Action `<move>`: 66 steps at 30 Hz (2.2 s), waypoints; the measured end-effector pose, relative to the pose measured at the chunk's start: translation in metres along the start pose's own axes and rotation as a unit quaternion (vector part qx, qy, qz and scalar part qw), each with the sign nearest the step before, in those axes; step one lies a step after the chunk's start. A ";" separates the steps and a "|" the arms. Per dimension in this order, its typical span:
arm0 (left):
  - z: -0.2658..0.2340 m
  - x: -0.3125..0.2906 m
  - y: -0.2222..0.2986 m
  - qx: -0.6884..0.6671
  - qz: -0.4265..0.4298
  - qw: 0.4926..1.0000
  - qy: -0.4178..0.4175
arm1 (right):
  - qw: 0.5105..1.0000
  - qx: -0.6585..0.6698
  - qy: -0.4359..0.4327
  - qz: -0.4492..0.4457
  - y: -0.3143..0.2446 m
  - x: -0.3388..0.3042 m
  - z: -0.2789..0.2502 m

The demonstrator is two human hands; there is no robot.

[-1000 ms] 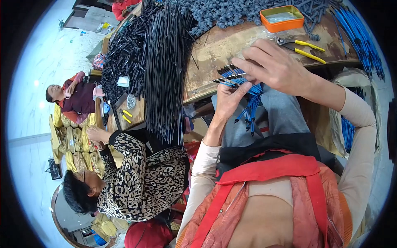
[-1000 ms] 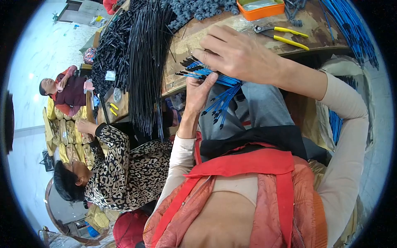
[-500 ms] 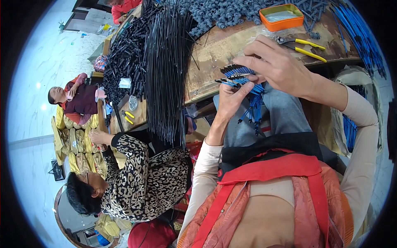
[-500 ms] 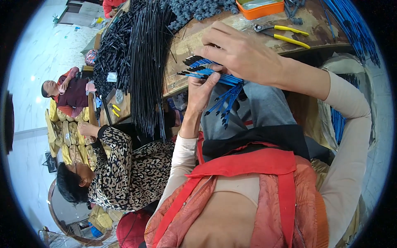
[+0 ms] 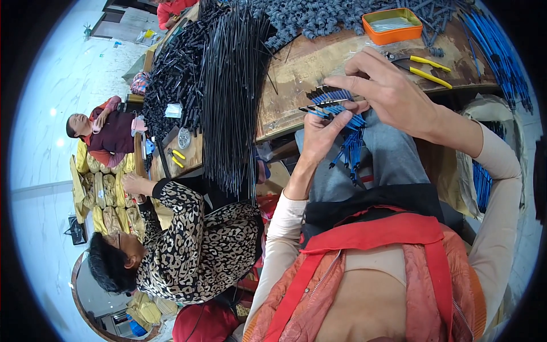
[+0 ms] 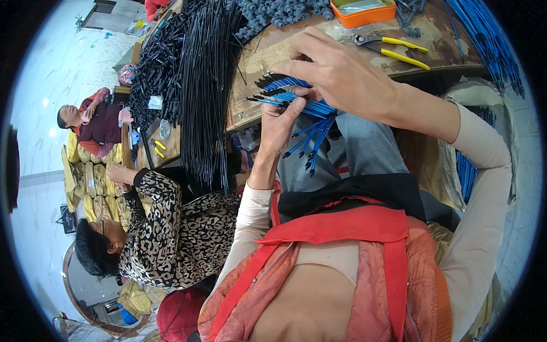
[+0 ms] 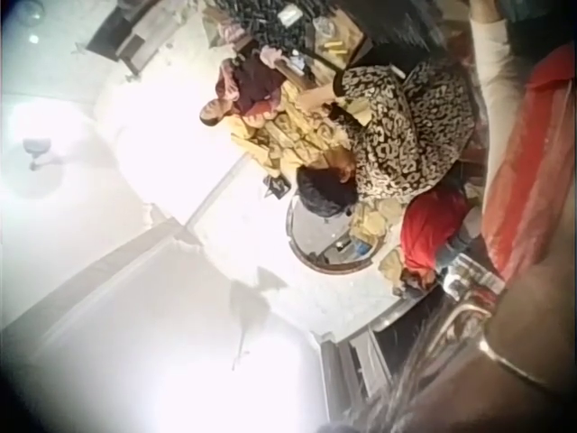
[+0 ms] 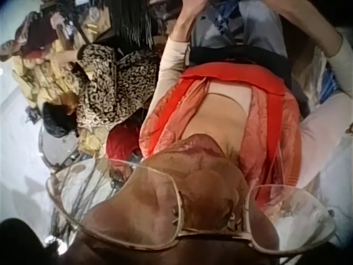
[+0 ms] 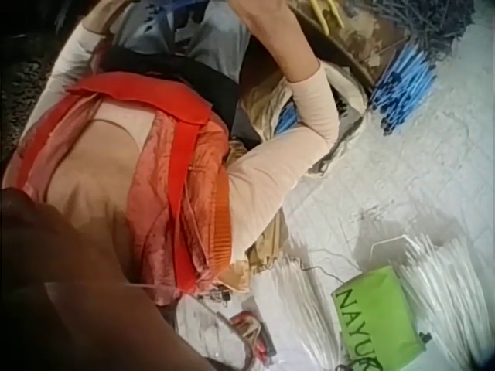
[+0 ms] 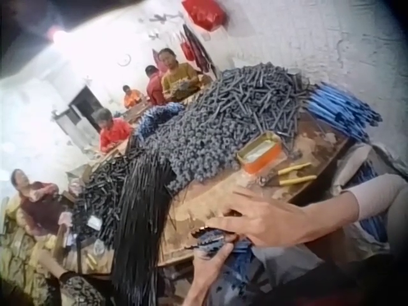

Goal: Assembling blue electrical connectors and trimming components using pliers at a factory workbench.

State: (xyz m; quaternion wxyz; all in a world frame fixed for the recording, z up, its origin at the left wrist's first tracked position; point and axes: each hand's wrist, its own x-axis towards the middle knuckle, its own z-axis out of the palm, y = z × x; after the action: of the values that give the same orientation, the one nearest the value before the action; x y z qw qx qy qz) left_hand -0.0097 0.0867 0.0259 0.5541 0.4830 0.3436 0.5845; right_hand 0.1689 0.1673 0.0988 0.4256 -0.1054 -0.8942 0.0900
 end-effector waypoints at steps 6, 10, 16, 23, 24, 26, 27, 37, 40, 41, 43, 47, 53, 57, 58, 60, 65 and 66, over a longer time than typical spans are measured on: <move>0.002 -0.004 0.002 0.085 -0.007 0.996 0.028 | 0.987 -0.136 -0.002 -0.091 0.003 -0.001 0.001; 0.001 -0.005 0.002 0.072 -0.008 0.997 0.025 | 0.984 -0.144 -0.003 -0.103 0.004 -0.003 0.002; 0.002 0.001 0.006 0.032 0.002 0.999 -0.011 | 0.996 -0.071 -0.018 -0.056 0.006 0.002 -0.002; -0.001 0.002 0.010 0.072 -0.035 0.997 -0.011 | 0.995 -0.044 -0.058 -0.068 0.008 0.012 -0.004; -0.001 0.003 0.011 0.090 -0.046 0.995 -0.012 | 0.994 -0.030 -0.071 -0.072 0.008 0.013 -0.005; 0.002 0.004 0.014 0.075 -0.038 0.996 -0.011 | 0.992 -0.041 -0.083 -0.081 0.011 0.016 -0.009; 0.002 0.004 0.015 0.062 -0.032 0.998 -0.011 | 0.990 -0.050 -0.091 -0.091 0.012 0.018 -0.010; -0.006 0.008 0.007 -0.008 -0.032 0.999 -0.013 | 0.994 -0.071 -0.083 0.002 0.017 0.010 -0.035; -0.009 0.008 0.010 -0.020 -0.040 0.999 -0.015 | 0.992 -0.091 -0.082 -0.035 0.017 0.018 -0.037; -0.010 0.008 0.011 -0.002 -0.036 0.999 -0.023 | 0.991 -0.102 -0.079 -0.037 0.018 0.019 -0.039; -0.011 0.006 0.009 0.017 -0.029 0.999 -0.027 | 0.990 -0.111 -0.076 -0.043 0.019 0.016 -0.038; -0.011 0.006 0.000 0.002 -0.026 0.999 -0.021 | 0.995 -0.070 -0.071 -0.019 0.023 0.006 -0.026; -0.017 0.006 -0.009 0.017 -0.021 1.000 -0.002 | 0.998 -0.020 -0.061 0.020 0.020 0.008 -0.003; -0.013 0.002 -0.009 0.015 -0.012 0.999 0.031 | 0.993 0.036 -0.027 0.105 0.019 -0.007 0.001; -0.010 -0.001 -0.005 0.012 -0.021 0.999 0.038 | 0.994 0.034 -0.029 0.099 0.017 -0.007 -0.002; -0.002 -0.008 0.007 0.022 -0.008 0.999 0.045 | 0.998 -0.014 0.011 0.058 0.014 -0.007 -0.005; 0.044 -0.030 0.078 0.067 0.057 0.995 0.046 | 0.807 0.514 -0.061 0.284 0.031 -0.014 0.021; 0.047 -0.033 0.096 0.095 0.081 0.991 0.048 | 0.723 0.622 -0.119 0.276 0.025 -0.016 0.030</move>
State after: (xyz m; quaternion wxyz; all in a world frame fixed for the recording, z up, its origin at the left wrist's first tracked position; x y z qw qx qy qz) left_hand 0.0018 0.0337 0.1238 0.4391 0.5310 0.3836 0.6149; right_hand 0.1579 0.1853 0.0620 0.2422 -0.0478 -0.6124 0.7510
